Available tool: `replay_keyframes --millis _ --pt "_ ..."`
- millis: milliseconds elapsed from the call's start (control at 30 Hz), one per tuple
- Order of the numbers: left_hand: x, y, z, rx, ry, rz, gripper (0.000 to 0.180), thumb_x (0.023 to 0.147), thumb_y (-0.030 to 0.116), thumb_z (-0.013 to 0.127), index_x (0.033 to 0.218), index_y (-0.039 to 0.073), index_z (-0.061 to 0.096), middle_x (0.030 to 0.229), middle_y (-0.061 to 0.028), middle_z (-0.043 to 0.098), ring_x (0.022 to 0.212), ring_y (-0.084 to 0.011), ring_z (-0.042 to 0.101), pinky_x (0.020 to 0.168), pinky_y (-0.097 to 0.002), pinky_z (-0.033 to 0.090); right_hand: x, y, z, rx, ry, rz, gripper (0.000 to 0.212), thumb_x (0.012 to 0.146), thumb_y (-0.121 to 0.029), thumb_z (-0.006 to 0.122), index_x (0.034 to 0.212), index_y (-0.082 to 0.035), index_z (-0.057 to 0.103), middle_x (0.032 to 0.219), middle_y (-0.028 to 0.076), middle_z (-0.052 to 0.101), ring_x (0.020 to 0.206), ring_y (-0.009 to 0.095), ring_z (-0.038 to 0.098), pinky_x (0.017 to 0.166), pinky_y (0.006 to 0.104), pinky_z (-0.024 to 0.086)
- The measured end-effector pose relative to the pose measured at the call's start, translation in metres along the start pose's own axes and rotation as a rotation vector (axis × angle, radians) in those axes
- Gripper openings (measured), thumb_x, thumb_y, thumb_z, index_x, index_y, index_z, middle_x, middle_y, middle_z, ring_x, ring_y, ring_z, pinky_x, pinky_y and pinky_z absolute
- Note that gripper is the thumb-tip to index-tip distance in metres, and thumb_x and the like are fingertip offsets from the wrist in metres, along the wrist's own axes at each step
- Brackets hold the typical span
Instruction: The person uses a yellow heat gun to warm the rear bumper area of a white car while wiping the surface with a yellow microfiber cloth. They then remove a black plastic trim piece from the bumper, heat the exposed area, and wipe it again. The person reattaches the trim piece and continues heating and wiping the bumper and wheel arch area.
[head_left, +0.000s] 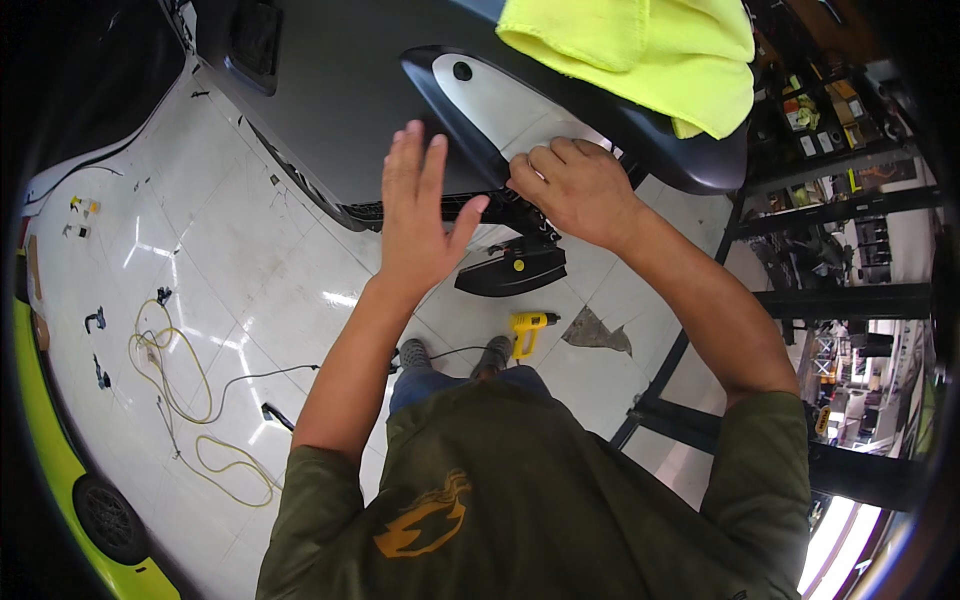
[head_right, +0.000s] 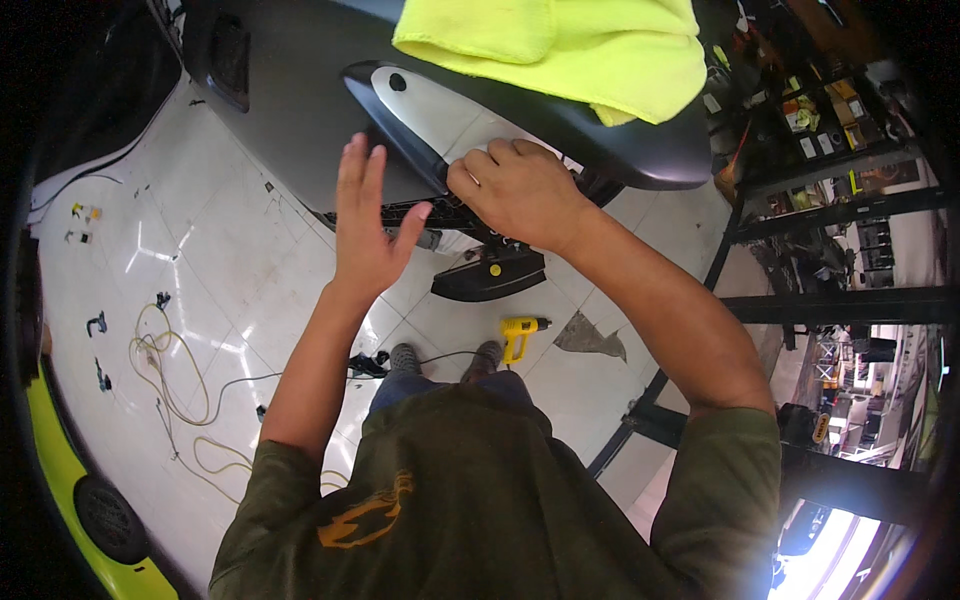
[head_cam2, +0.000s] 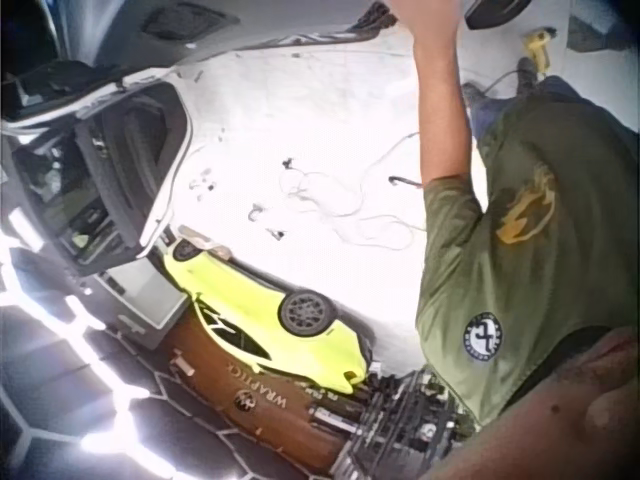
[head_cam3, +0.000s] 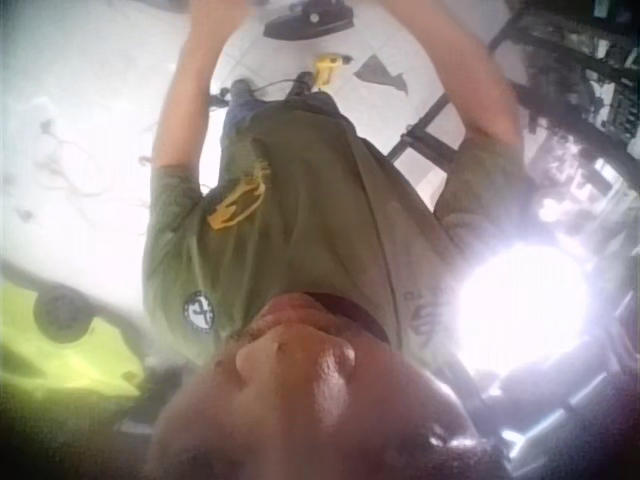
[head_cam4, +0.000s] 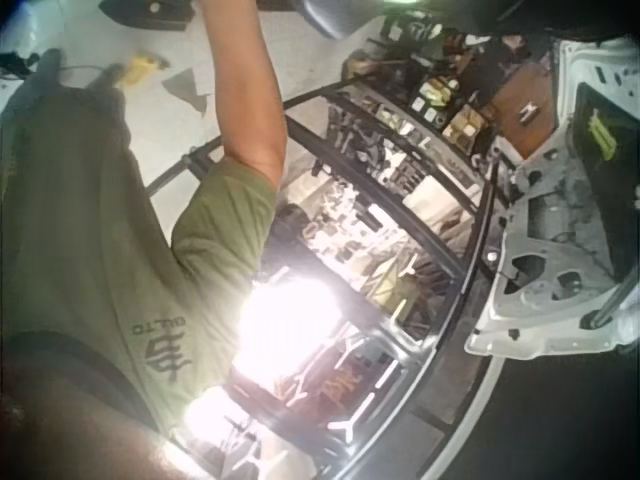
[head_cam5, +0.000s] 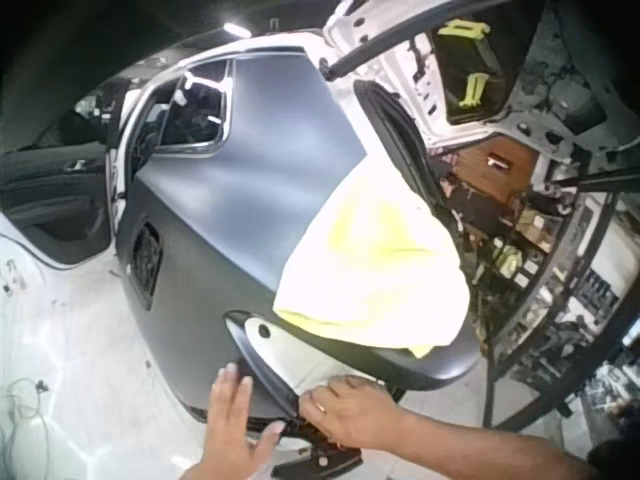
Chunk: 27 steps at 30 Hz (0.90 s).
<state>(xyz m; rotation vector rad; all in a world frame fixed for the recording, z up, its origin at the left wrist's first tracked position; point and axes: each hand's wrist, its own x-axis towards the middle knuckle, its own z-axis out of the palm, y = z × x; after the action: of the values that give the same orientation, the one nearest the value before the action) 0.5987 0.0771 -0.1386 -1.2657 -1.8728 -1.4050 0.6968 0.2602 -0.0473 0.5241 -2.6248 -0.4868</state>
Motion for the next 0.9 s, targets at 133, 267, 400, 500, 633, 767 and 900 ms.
replay_keyframes --millis 133,267,400,500,633,767,900 --pt "-0.002 -0.006 0.019 0.014 0.036 0.037 0.074 0.083 0.030 0.072 0.142 0.001 0.038 0.148 -0.0321 0.027 0.133 -0.0536 0.029 0.106 -0.0570 0.031 0.001 0.002 -0.002 0.003 -0.046 -0.040 0.022 0.076 -0.024 0.071 0.087 -0.011 0.058 0.074 0.001 0.050 0.068 0.019 0.054 0.059 0.0313 0.046" --pt "0.006 0.000 0.016 0.105 0.027 0.041 0.072 0.081 0.030 0.074 0.140 0.002 0.042 0.140 -0.0361 0.032 0.128 -0.0556 0.032 0.103 -0.0577 0.033 0.001 0.001 -0.002 0.024 -0.053 -0.047 0.020 0.073 -0.022 0.069 0.086 -0.011 0.057 0.076 0.001 0.051 0.071 0.019 0.054 0.061 0.0314 0.047" --pt "0.012 0.018 0.009 0.124 -0.045 -0.048 0.073 0.080 0.026 0.074 0.141 0.002 0.041 0.137 -0.0383 0.032 0.127 -0.0570 0.031 0.104 -0.0581 0.032 0.002 -0.003 -0.001 0.054 -0.022 -0.024 0.016 0.072 -0.020 0.065 0.084 -0.012 0.057 0.077 0.001 0.051 0.075 0.019 0.054 0.063 0.0310 0.048" --pt "0.013 0.030 0.018 0.126 -0.032 -0.117 0.076 0.080 0.021 0.072 0.144 0.002 0.036 0.140 -0.0381 0.028 0.130 -0.0571 0.028 0.106 -0.0575 0.029 -0.005 0.000 0.002 0.009 -0.023 -0.061 0.013 0.074 -0.019 0.064 0.082 -0.012 0.057 0.077 0.001 0.050 0.076 0.019 0.054 0.064 0.0310 0.049" --pt "0.013 0.036 0.026 0.042 -0.025 -0.255 0.079 0.081 0.018 0.071 0.146 0.002 0.029 0.145 -0.0359 0.021 0.135 -0.0537 0.021 0.111 -0.0534 0.025 -0.009 0.004 0.004 0.093 0.044 -0.039 0.011 0.077 -0.020 0.061 0.080 -0.011 0.057 0.079 0.004 0.054 0.078 0.022 0.057 0.069 0.0338 0.051" --pt "0.009 0.035 -0.001 -0.014 -0.057 -0.385 0.068 0.085 0.015 0.067 0.143 0.000 0.035 0.143 -0.0251 0.038 0.133 -0.0382 0.039 0.108 -0.0438 0.034 -0.033 0.002 -0.006 0.313 0.147 0.144 0.010 0.080 -0.014 0.065 0.082 -0.008 0.058 0.078 0.007 0.054 0.079 0.025 0.058 0.067 0.0374 0.051" --pt "0.000 0.072 0.008 0.131 0.045 -0.405 0.049 0.088 0.010 0.064 0.133 0.000 0.048 0.124 -0.0211 0.057 0.113 -0.0326 0.057 0.095 -0.0383 0.045 -0.143 -0.016 0.020 0.616 0.249 0.608 0.008 0.085 -0.012 0.062 0.087 -0.004 0.064 0.084 0.012 0.064 0.081 0.031 0.062 0.072 0.0412 0.051"
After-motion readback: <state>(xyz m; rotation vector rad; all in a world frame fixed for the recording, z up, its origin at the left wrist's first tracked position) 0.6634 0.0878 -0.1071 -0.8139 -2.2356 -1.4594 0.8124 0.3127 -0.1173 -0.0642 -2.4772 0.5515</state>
